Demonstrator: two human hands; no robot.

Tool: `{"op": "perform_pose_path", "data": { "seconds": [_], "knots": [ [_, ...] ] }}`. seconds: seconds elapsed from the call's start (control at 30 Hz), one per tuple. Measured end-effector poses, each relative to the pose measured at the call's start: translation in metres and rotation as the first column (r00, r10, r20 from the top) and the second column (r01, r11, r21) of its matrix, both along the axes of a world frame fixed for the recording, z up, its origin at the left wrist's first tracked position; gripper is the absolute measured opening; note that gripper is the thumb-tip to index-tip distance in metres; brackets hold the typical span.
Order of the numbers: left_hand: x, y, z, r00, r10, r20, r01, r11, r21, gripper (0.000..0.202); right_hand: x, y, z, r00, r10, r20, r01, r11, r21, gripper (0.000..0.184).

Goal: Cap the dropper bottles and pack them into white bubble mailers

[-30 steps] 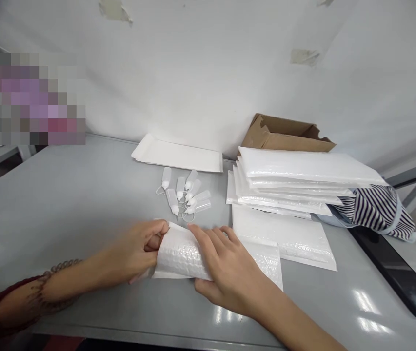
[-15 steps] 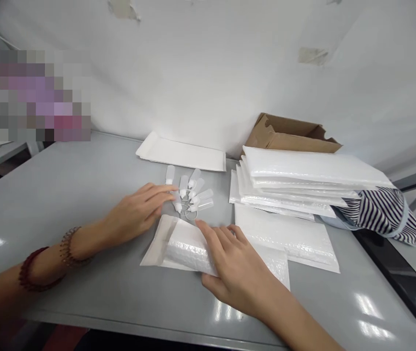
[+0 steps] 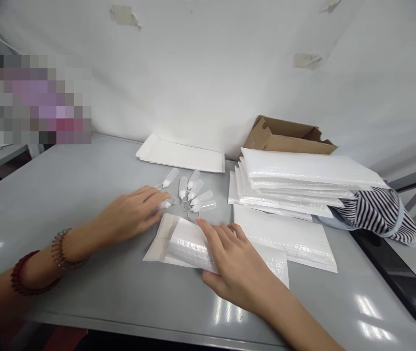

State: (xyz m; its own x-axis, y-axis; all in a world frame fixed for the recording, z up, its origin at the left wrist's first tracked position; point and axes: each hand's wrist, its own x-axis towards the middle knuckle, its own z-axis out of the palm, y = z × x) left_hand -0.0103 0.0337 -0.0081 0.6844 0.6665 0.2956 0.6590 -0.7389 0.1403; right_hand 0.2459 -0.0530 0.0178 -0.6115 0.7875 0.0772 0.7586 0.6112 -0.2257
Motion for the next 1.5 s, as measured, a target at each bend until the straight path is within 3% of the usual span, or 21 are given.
{"op": "perform_pose_path", "data": {
  "seconds": [0.1,0.17,0.27,0.33,0.43,0.53,0.6,0.7,0.77,0.83,0.9,1.0,1.03,1.1,1.17,1.2,1.3,1.37,1.5],
  "knots": [
    [-0.006,0.002,0.010,0.985,0.104,0.140,-0.103,0.995,-0.015,0.031,0.001,0.000,0.001,1.000,-0.004,0.012,0.003,1.000,0.024,0.072],
    [-0.007,-0.001,0.020,0.906,0.194,0.376,-0.145,0.977,-0.155,0.036,0.001,0.000,0.000,1.000,-0.018,0.010,0.017,0.999,0.039,0.072],
    [-0.006,-0.008,0.034,0.665,0.328,0.671,0.013,0.893,-0.450,0.044,0.002,0.001,-0.001,0.999,-0.048,0.002,0.048,0.997,0.064,0.071],
    [-0.004,-0.011,0.038,0.616,0.369,0.696,0.115,0.832,-0.543,0.036,0.002,0.002,-0.001,0.997,-0.073,-0.007,0.073,0.994,0.080,0.070],
    [0.000,-0.011,0.033,0.726,0.360,0.585,0.145,0.752,-0.643,0.015,0.004,0.002,-0.002,0.994,-0.107,-0.028,0.110,0.990,0.091,0.071],
    [0.005,-0.010,0.021,0.840,0.270,0.471,0.160,0.705,-0.691,0.016,0.004,0.002,-0.003,0.992,-0.123,-0.030,0.126,0.987,0.098,0.072],
    [0.008,-0.011,0.013,0.859,0.205,0.468,0.190,0.722,-0.665,0.019,0.002,0.002,-0.005,0.993,-0.120,-0.016,0.121,0.987,0.103,0.071],
    [0.013,-0.015,0.008,0.870,0.152,0.469,0.159,0.813,-0.560,0.021,0.000,0.002,-0.006,0.994,-0.109,0.001,0.108,0.987,0.116,0.069],
    [0.015,-0.018,0.008,0.869,0.162,0.468,0.097,0.871,-0.481,0.021,0.000,0.002,-0.007,0.994,-0.113,-0.002,0.112,0.986,0.123,0.068],
    [0.016,-0.020,0.010,0.854,0.199,0.482,0.066,0.876,-0.477,0.017,0.001,0.003,-0.007,0.992,-0.124,-0.010,0.124,0.985,0.121,0.068],
    [0.016,-0.020,0.014,0.838,0.270,0.474,0.084,0.795,-0.601,0.013,0.001,0.003,-0.006,0.991,-0.130,-0.017,0.131,0.984,0.122,0.068],
    [0.014,-0.018,0.020,0.838,0.352,0.416,0.159,0.571,-0.805,0.013,-0.001,0.003,-0.006,0.992,-0.127,-0.010,0.127,0.982,0.138,0.069],
    [0.013,-0.016,0.022,0.851,0.347,0.395,0.176,0.520,-0.836,0.014,-0.002,0.002,-0.006,0.993,-0.115,-0.004,0.114,0.983,0.146,0.069],
    [0.012,-0.013,0.022,0.880,0.301,0.366,0.185,0.493,-0.850,0.014,-0.005,0.001,-0.006,0.997,-0.078,0.012,0.075,0.984,0.162,0.069],
    [0.011,-0.012,0.020,0.903,0.260,0.343,0.176,0.504,-0.846,0.015,-0.007,-0.001,-0.007,0.999,-0.044,0.028,0.039,0.984,0.177,0.068],
    [0.011,-0.012,0.018,0.911,0.230,0.343,0.173,0.542,-0.822,0.016,-0.008,-0.002,-0.007,0.999,-0.034,0.032,0.028,0.983,0.182,0.068],
    [0.013,-0.016,0.009,0.918,0.109,0.381,0.177,0.748,-0.640,0.018,-0.009,-0.005,-0.008,0.999,-0.028,0.029,0.022,0.982,0.187,0.065],
    [0.015,-0.020,0.003,0.912,0.042,0.408,0.185,0.846,-0.501,0.023,-0.009,-0.005,-0.008,0.999,-0.033,0.021,0.029,0.984,0.177,0.064],
    [0.017,-0.028,-0.004,0.924,-0.047,0.379,0.195,0.911,-0.363,0.026,-0.007,-0.004,-0.008,0.999,-0.048,-0.004,0.048,0.987,0.150,0.066]
  ]
}}
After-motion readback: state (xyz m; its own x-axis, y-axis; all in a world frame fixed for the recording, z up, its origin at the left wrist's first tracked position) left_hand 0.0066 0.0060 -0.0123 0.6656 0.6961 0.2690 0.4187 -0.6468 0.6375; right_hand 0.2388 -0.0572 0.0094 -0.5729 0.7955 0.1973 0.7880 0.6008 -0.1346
